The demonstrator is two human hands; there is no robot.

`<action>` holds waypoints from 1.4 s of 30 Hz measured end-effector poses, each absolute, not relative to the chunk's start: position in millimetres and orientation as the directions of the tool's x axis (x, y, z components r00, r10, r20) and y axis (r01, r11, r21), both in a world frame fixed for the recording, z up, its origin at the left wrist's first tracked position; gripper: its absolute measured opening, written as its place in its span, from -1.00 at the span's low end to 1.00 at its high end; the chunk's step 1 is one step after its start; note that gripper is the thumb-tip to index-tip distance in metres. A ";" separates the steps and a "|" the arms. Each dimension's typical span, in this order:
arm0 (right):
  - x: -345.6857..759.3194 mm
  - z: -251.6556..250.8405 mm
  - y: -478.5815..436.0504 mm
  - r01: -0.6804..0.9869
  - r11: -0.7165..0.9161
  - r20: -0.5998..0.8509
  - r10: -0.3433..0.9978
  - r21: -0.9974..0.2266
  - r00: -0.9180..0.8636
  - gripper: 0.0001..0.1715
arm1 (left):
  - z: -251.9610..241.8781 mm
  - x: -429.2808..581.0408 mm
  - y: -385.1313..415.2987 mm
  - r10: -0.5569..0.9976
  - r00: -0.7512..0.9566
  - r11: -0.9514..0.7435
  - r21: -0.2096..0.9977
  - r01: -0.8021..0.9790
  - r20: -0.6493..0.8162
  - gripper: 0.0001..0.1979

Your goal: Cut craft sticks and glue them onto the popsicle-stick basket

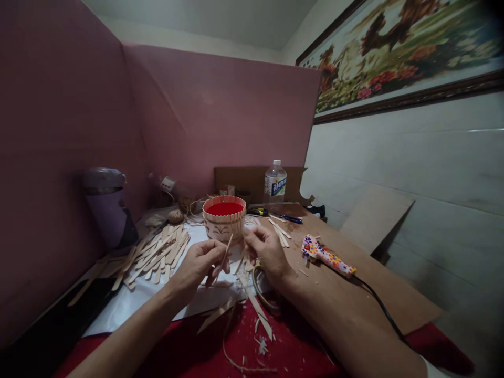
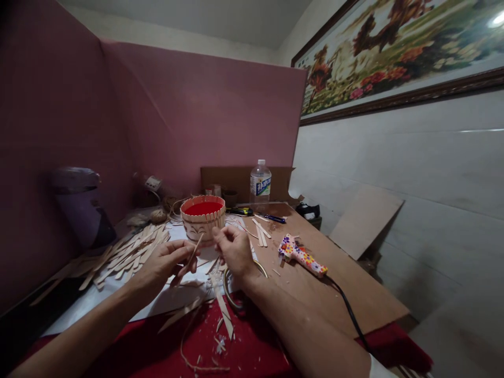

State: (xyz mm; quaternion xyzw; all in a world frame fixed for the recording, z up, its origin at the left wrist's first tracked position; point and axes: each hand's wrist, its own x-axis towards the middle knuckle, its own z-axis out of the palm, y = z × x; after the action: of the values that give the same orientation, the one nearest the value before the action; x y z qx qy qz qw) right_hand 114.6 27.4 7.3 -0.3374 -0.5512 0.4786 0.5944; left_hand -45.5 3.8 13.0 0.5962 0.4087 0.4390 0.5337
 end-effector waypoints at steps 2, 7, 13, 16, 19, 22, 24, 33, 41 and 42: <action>124.4 12.7 35.1 -0.181 0.368 0.360 0.930 -0.912 0.076 -0.59 | 13.1 -47.1 6.7 0.972 0.207 -0.127 0.991 0.051 0.113 -0.76; 149.1 24.8 56.0 0.402 0.337 0.447 0.867 -0.851 0.220 -0.76 | 11.5 -56.5 17.4 0.978 0.007 -0.192 0.876 0.442 0.211 -0.73; 157.8 33.1 58.2 0.751 0.232 0.386 0.922 -0.618 0.032 -0.85 | 10.0 -68.7 20.7 0.959 -0.024 -0.095 0.403 0.910 0.281 -0.72; 156.5 30.9 55.6 0.861 0.203 0.323 0.945 -0.466 -0.047 -0.84 | 8.8 -69.9 18.1 0.966 -0.022 -0.062 0.313 0.948 0.259 -0.72; 152.5 23.3 51.8 0.922 0.176 0.259 0.962 -0.344 -0.087 -0.83 | 6.9 -68.4 16.3 0.968 -0.017 -0.055 0.280 0.958 0.251 -0.72; 146.9 14.6 47.6 0.955 0.139 0.209 0.974 -0.262 -0.084 -0.69 | 6.0 -66.5 15.8 0.971 -0.027 -0.027 0.223 0.974 0.236 -0.73; 144.0 10.3 46.3 0.965 0.122 0.190 0.979 -0.230 -0.079 -0.70 | 5.6 -66.2 15.9 0.970 -0.032 -0.014 0.186 0.982 0.240 -0.73; 148.9 8.0 52.3 0.974 0.092 0.182 0.982 -0.207 -0.054 -0.70 | -0.7 -72.4 20.2 0.966 -0.011 -0.022 0.125 0.992 0.258 -0.73; 153.0 10.8 59.0 0.971 0.118 0.147 0.985 -0.209 -0.088 -0.74 | 2.1 -72.1 17.6 0.968 -0.026 0.003 0.089 0.996 0.248 -0.75; 155.4 15.0 62.8 0.972 0.121 0.141 0.986 -0.202 -0.093 -0.76 | 2.2 -71.7 17.2 0.968 -0.022 0.001 0.082 0.997 0.250 -0.75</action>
State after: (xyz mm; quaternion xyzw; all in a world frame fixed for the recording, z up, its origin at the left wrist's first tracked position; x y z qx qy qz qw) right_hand 155.4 62.8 15.0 -0.6624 -0.7388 0.0282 0.1210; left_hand -71.7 17.2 2.2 0.6967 0.7050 0.1181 -0.0605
